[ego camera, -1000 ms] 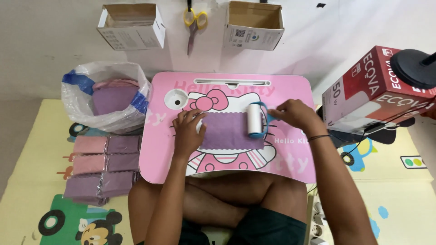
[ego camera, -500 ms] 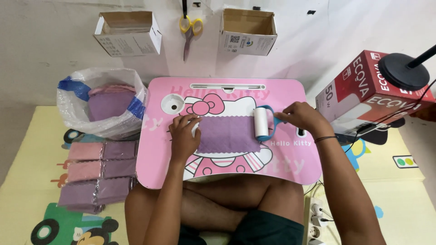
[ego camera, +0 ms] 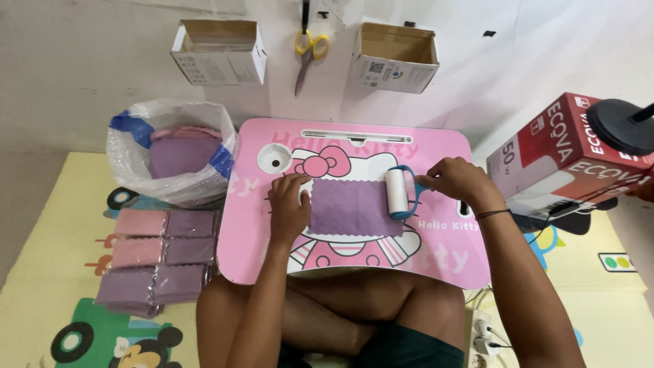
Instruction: The person uses a lint roller to clean pieces of purple and grey fabric, then places a cleaned piece into a plastic bag.
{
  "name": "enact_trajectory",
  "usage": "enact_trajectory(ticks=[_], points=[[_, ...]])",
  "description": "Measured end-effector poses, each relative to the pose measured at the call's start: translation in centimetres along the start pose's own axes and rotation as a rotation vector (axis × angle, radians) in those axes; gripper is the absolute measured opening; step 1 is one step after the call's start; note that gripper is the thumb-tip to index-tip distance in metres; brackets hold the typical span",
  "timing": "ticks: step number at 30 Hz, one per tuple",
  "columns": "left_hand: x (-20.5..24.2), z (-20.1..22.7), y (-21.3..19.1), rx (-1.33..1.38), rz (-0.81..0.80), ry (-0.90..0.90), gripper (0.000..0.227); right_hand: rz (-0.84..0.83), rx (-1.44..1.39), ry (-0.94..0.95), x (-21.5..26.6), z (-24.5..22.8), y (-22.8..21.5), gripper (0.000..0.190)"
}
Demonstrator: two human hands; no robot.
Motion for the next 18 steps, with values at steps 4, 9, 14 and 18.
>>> enact_trajectory(ticks=[4, 9, 14, 18], points=[[0.0, 0.4, -0.6, 0.172, 0.051, -0.027, 0.034, -0.011, 0.038, -0.072, -3.0, -3.6, 1.0, 0.043], [0.4, 1.5, -2.0, 0.312, 0.013, -0.117, 0.036, -0.022, -0.08, -0.204, -4.3, -11.5, 2.2, 0.046], [0.0, 0.4, -1.0, 0.112, 0.003, -0.041, 0.035, 0.033, -0.232, -0.213, -3.0, -12.2, 3.8, 0.047], [0.4, 0.9, -0.7, -0.153, -0.041, 0.049, 0.032, 0.044, -0.361, -0.155, -2.9, -5.4, 6.7, 0.043]])
Point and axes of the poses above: each hand's wrist, its own x-axis away from the middle knuckle, its own y-axis out of the palm, z = x × y, the point moved 1 cm from there along -x, towards the middle knuckle, and after that the axes turned 15 degrees about -y, right-handed, at the moved point
